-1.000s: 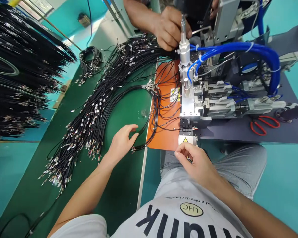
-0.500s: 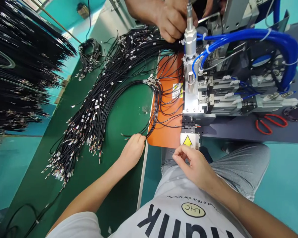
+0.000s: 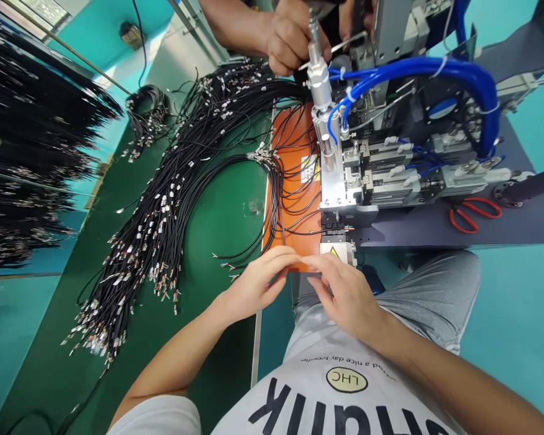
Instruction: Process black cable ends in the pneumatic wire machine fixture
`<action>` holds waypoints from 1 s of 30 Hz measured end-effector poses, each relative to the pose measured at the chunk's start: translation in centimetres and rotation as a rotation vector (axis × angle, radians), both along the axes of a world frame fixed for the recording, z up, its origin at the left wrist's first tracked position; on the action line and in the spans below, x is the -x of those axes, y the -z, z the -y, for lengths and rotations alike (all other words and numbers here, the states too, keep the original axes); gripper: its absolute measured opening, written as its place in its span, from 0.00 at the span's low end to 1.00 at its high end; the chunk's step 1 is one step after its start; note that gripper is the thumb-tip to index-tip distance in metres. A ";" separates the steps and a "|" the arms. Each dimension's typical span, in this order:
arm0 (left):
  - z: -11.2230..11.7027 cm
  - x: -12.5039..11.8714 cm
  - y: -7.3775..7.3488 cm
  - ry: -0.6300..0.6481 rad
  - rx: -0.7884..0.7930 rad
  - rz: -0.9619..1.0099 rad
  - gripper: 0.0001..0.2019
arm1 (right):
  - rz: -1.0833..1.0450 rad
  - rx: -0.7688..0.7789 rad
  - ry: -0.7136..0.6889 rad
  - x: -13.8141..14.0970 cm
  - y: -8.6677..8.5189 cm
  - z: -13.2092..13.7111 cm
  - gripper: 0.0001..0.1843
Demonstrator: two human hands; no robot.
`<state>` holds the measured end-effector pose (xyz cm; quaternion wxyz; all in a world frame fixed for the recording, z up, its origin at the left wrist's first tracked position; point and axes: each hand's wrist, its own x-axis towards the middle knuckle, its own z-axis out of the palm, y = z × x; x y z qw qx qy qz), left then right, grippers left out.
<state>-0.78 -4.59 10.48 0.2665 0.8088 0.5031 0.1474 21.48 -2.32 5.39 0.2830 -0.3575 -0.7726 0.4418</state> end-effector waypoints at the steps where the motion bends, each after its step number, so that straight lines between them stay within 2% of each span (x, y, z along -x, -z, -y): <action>1: -0.7 -0.3 0.3 0.059 -0.071 -0.102 0.17 | 0.004 -0.025 0.011 -0.3 0.1 -0.2 0.21; 4: -1.9 -0.1 1.1 0.242 -0.252 -0.470 0.13 | 0.055 -0.008 0.132 -1.9 0.1 -0.9 0.21; 7: -2.5 1.7 1.5 0.358 -0.353 -0.689 0.12 | 0.079 0.059 0.249 -3.4 0.0 -1.5 0.19; 10: -3.3 3.6 1.3 0.473 -0.417 -0.728 0.13 | 0.059 0.103 0.257 -3.8 -0.1 -1.7 0.17; 13: -4.4 4.3 0.7 0.582 -0.437 -0.603 0.12 | 0.025 0.108 0.228 -3.4 0.0 -1.8 0.14; 17: -5.6 2.1 1.1 0.525 -0.489 -0.422 0.14 | -0.003 0.115 0.262 -3.7 0.3 -1.9 0.12; 21: -6.0 -2.6 2.8 0.441 -0.564 -0.404 0.12 | -0.025 0.162 0.363 -4.9 1.1 -2.5 0.11; 24: -6.0 -4.8 3.5 0.354 -0.594 -0.377 0.11 | -0.035 0.152 0.373 -5.6 1.7 -2.8 0.13; 27: -5.7 -4.6 3.5 0.332 -0.551 -0.344 0.12 | -0.032 0.092 0.273 -5.4 2.0 -2.5 0.19; 30: -5.0 -3.3 3.5 0.239 -0.481 -0.397 0.12 | -0.131 0.079 0.196 -4.1 2.0 -2.1 0.28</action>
